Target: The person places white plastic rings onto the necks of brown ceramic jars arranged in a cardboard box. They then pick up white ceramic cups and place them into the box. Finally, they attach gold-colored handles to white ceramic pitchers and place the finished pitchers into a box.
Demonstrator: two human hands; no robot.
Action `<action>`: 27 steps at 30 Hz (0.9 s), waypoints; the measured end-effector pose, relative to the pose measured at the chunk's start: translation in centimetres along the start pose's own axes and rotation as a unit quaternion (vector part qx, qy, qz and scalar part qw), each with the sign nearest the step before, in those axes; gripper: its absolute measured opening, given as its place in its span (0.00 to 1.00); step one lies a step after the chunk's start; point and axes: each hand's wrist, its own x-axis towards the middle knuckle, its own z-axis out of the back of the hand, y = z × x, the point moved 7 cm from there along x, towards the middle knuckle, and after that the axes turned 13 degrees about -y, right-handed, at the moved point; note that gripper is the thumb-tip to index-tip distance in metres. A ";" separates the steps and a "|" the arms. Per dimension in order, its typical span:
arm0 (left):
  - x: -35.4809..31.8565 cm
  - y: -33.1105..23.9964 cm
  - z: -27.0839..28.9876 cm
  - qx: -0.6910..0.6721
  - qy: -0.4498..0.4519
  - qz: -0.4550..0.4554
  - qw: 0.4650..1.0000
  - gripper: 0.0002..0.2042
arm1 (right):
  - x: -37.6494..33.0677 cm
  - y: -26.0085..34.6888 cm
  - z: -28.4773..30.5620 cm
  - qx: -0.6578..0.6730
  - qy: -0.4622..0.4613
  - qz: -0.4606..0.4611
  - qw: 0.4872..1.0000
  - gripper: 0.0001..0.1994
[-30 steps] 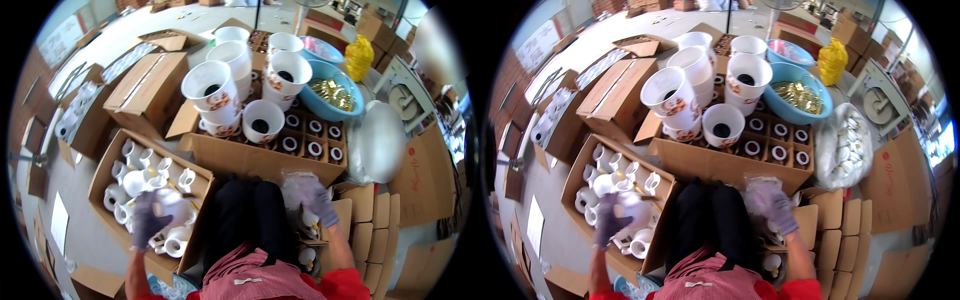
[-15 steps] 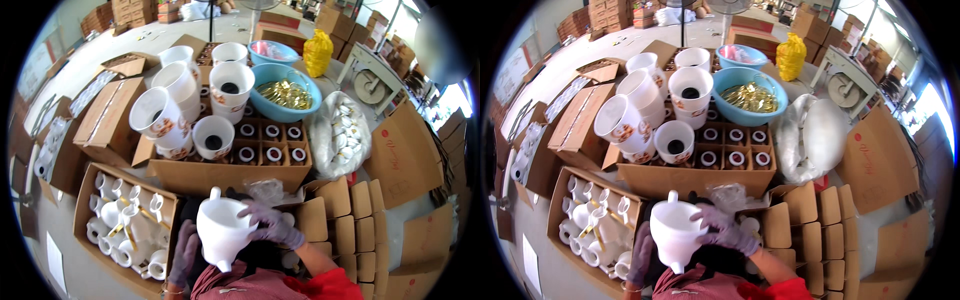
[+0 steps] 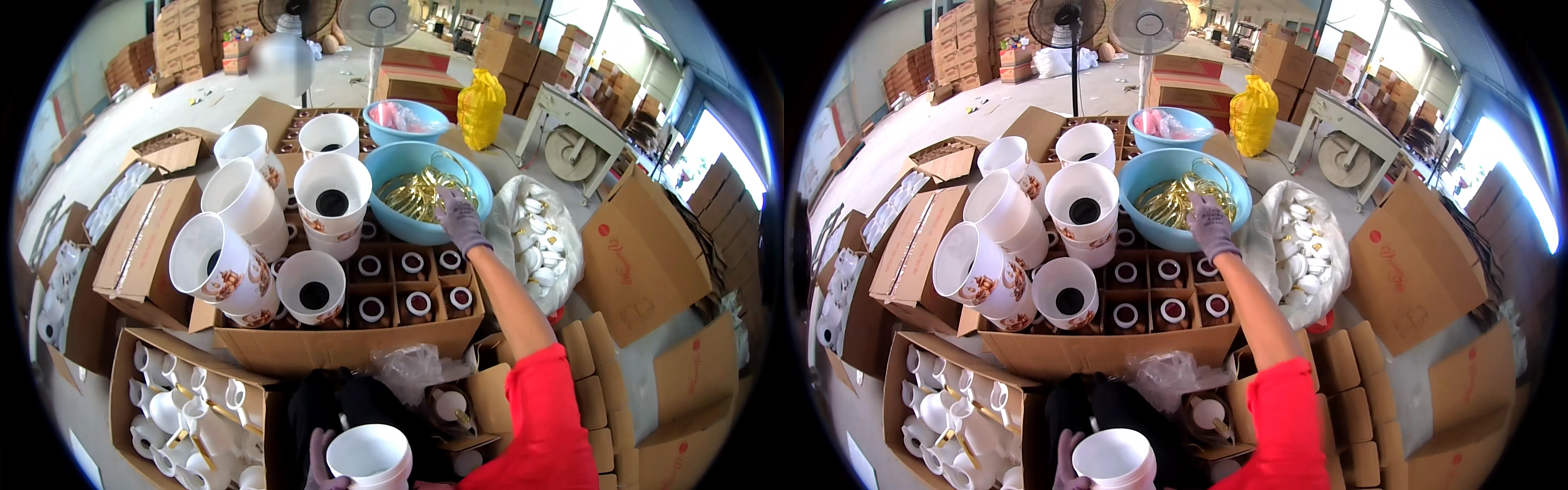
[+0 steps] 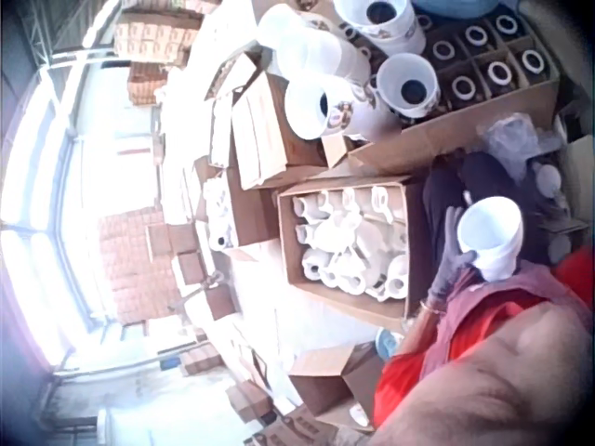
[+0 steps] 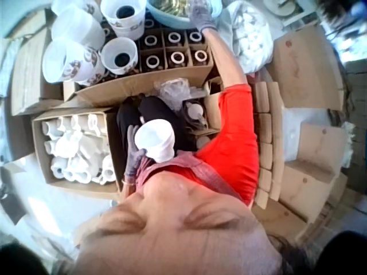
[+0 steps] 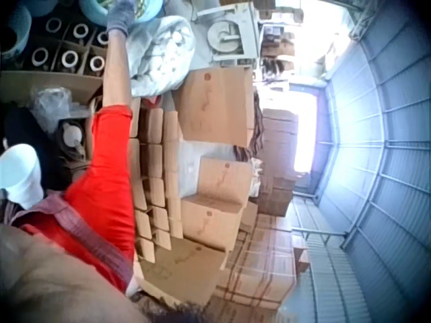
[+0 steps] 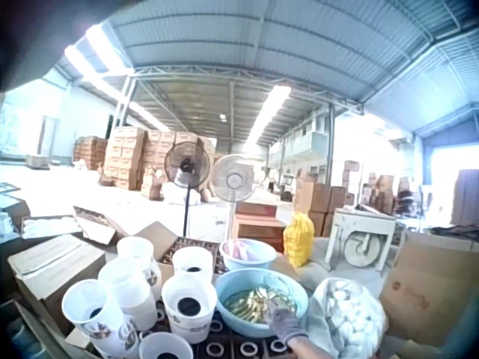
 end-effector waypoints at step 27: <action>-4.0 -1.0 2.6 0.088 -0.055 -0.130 0.986 0.36 | -28.7 25.5 19.6 0.197 0.313 -0.061 0.927 0.05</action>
